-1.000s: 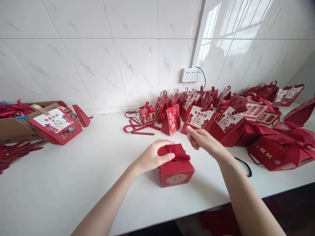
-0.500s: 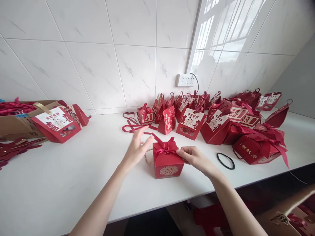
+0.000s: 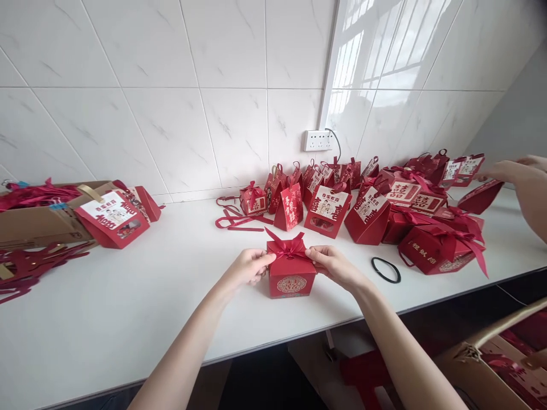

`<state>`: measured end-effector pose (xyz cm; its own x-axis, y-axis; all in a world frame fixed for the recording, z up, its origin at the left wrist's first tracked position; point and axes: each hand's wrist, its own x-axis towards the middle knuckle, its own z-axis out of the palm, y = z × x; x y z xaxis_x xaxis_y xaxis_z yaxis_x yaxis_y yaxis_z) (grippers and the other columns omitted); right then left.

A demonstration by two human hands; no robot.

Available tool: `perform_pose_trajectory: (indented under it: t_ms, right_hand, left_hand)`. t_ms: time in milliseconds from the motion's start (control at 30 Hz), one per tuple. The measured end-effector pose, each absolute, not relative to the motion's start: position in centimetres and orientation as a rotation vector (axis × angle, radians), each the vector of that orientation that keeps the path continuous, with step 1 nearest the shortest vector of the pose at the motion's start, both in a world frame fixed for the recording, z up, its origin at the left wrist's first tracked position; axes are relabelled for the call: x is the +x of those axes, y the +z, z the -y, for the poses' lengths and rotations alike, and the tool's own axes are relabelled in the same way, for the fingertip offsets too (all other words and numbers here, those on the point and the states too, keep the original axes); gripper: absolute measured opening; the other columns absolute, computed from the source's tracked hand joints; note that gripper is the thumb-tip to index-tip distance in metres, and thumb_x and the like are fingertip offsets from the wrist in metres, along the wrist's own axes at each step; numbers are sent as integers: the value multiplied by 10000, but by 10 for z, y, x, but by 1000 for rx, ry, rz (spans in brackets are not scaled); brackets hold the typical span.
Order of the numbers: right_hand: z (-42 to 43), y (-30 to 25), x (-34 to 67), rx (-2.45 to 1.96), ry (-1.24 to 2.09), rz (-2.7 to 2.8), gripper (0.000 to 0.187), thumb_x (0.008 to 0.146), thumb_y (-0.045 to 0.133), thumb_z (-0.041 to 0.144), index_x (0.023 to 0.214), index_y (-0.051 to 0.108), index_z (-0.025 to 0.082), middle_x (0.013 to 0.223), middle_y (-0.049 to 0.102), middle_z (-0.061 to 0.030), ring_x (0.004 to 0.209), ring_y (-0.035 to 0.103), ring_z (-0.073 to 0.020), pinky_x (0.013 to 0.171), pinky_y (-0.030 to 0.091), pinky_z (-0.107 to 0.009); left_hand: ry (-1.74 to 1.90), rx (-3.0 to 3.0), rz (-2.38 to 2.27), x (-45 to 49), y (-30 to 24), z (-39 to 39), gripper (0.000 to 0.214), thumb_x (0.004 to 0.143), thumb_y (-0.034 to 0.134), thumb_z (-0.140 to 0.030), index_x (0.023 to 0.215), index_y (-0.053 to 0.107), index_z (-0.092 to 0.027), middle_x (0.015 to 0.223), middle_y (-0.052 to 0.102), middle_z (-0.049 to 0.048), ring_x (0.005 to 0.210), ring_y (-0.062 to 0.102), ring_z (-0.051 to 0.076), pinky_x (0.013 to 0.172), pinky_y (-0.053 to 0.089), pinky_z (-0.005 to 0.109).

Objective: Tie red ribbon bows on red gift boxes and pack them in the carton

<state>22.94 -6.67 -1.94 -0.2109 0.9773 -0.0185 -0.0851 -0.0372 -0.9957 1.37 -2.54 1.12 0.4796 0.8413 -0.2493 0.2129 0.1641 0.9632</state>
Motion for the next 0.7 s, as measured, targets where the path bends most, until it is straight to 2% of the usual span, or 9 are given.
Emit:
perform_pose_trajectory:
  t_ms: [133, 267, 500, 700]
  right_hand:
    - [64, -26, 228, -920, 1503, 1175, 446, 690, 682, 537, 588, 430, 183, 545, 328, 64, 485, 265, -71, 494, 251, -236]
    - [61, -35, 228, -868, 1515, 1112, 494, 683, 693, 508, 543, 338, 193, 540, 215, 84, 471, 163, -57, 468, 176, -231]
    - [59, -45, 230, -828, 1495, 1066, 473, 703, 696, 454, 539, 339, 189, 523, 184, 92, 478, 94, -55, 467, 99, -243]
    - [59, -42, 224, -835, 1462, 989, 505, 664, 725, 441, 522, 309, 192, 517, 196, 93, 462, 125, -45, 454, 110, -230]
  left_hand:
    - [680, 1246, -877, 15, -1, 29, 435, 655, 675, -446, 566, 341, -181, 472, 311, -94, 358, 275, 12, 376, 127, 165]
    - [710, 1214, -828, 17, -12, 30, 391, 676, 639, -438, 589, 356, -183, 460, 299, -100, 355, 323, 22, 365, 146, 155]
    - [776, 1229, -785, 19, -20, 30, 383, 696, 602, -388, 539, 322, -180, 445, 350, -89, 341, 372, 27, 358, 203, 162]
    - [851, 1245, -829, 25, -21, 33, 375, 681, 590, -381, 541, 298, -191, 445, 397, -78, 325, 395, 44, 347, 215, 173]
